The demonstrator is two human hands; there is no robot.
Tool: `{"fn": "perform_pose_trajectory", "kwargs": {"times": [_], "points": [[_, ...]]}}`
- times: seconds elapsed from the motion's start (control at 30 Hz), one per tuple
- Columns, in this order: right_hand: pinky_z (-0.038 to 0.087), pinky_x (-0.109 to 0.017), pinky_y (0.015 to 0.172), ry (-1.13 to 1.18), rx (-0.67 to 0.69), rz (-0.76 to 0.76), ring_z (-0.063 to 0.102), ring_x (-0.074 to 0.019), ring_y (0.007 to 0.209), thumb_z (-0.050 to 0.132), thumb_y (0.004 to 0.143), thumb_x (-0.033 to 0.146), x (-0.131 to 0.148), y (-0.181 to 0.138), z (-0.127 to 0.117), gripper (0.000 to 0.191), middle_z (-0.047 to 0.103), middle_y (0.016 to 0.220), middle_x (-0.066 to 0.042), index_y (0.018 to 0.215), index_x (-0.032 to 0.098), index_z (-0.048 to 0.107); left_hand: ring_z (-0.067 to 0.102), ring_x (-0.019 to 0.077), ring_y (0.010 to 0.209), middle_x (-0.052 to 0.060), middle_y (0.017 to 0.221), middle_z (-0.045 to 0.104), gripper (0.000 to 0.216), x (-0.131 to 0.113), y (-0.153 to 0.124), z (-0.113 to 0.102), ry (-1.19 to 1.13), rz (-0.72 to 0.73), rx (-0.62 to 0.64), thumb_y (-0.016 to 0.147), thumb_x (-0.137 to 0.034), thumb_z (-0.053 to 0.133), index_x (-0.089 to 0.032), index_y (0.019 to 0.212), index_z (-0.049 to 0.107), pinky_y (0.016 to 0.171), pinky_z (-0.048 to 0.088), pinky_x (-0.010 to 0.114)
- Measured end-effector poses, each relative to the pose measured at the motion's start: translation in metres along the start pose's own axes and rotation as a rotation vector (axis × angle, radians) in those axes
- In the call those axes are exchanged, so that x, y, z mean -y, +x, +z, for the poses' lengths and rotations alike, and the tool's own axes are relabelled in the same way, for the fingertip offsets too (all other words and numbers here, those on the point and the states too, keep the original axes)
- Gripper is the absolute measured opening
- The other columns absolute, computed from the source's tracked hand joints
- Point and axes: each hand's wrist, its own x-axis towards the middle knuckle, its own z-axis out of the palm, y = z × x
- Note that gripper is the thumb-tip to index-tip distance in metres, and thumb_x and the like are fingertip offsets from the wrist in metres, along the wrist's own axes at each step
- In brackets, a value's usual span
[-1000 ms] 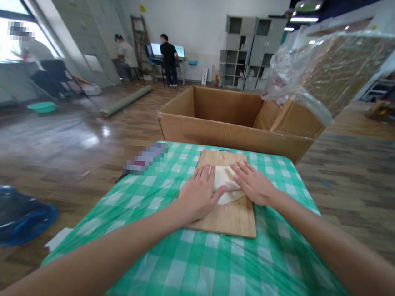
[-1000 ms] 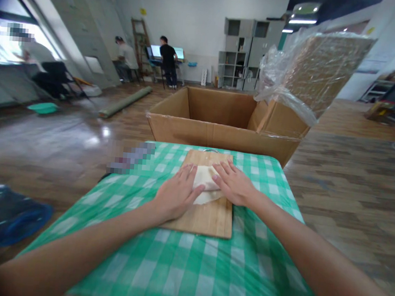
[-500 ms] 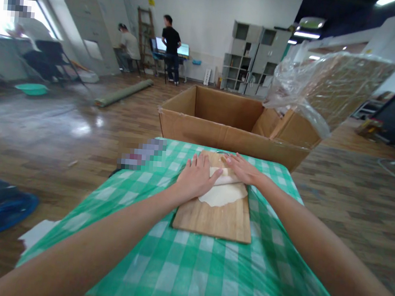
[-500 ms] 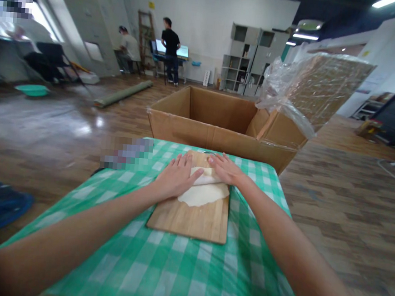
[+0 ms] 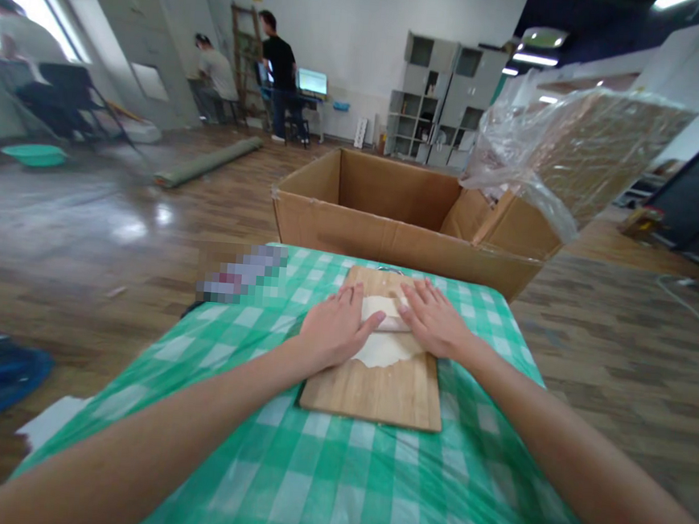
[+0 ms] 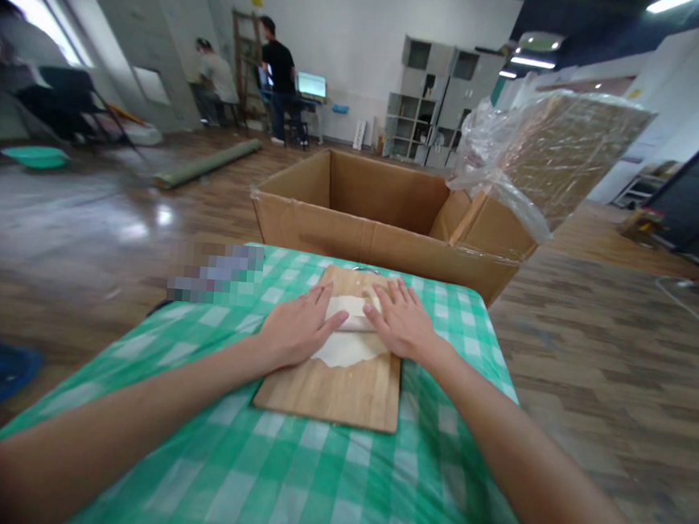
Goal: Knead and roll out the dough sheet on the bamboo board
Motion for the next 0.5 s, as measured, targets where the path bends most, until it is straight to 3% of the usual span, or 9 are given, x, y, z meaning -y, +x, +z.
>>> {"fn": "perform_pose_trajectory", "kwargs": {"times": [0.13, 0.23, 0.37, 0.5], "points": [[0.013, -0.058, 0.129, 0.022, 0.043, -0.068, 0.02, -0.0313, 0.159, 0.014, 0.106, 0.061, -0.016, 0.037, 0.006, 0.074, 0.038, 0.167, -0.009, 0.161, 0.018, 0.039, 0.044, 0.0352, 0.148, 0.025, 0.158, 0.047, 0.08, 0.001, 0.0, -0.004, 0.002, -0.011, 0.02, 0.106, -0.062, 0.014, -0.003, 0.156, 0.035, 0.113, 0.042, 0.047], [0.01, -0.059, 0.129, 0.006, 0.037, -0.1, 0.022, -0.0309, 0.158, 0.012, 0.107, 0.059, -0.016, 0.044, 0.007, 0.073, 0.041, 0.165, -0.009, 0.159, 0.018, 0.042, 0.041, 0.0372, 0.15, 0.028, 0.157, 0.046, 0.08, 0.0, 0.006, -0.004, 0.011, -0.056, 0.03, 0.107, -0.061, 0.014, 0.0, 0.153, 0.039, 0.113, 0.043, 0.048], [0.016, -0.057, 0.129, -0.016, -0.004, -0.126, 0.021, -0.0323, 0.158, 0.011, 0.108, 0.056, -0.007, 0.016, 0.005, 0.076, 0.04, 0.165, -0.016, 0.156, 0.009, 0.045, 0.04, 0.0371, 0.15, 0.027, 0.16, 0.042, 0.081, -0.01, -0.016, -0.006, 0.026, 0.001, 0.03, 0.106, -0.061, 0.018, 0.001, 0.155, 0.037, 0.116, 0.041, 0.049], [0.025, -0.055, 0.127, 0.027, -0.03, -0.09, 0.019, -0.0327, 0.159, 0.018, 0.107, 0.061, 0.003, -0.035, 0.001, 0.08, 0.03, 0.168, -0.02, 0.161, 0.005, 0.034, 0.033, 0.0377, 0.154, 0.027, 0.163, 0.036, 0.086, -0.025, -0.061, -0.015, 0.038, 0.114, 0.004, 0.103, -0.065, 0.031, 0.002, 0.157, 0.033, 0.123, 0.033, 0.05]]}}
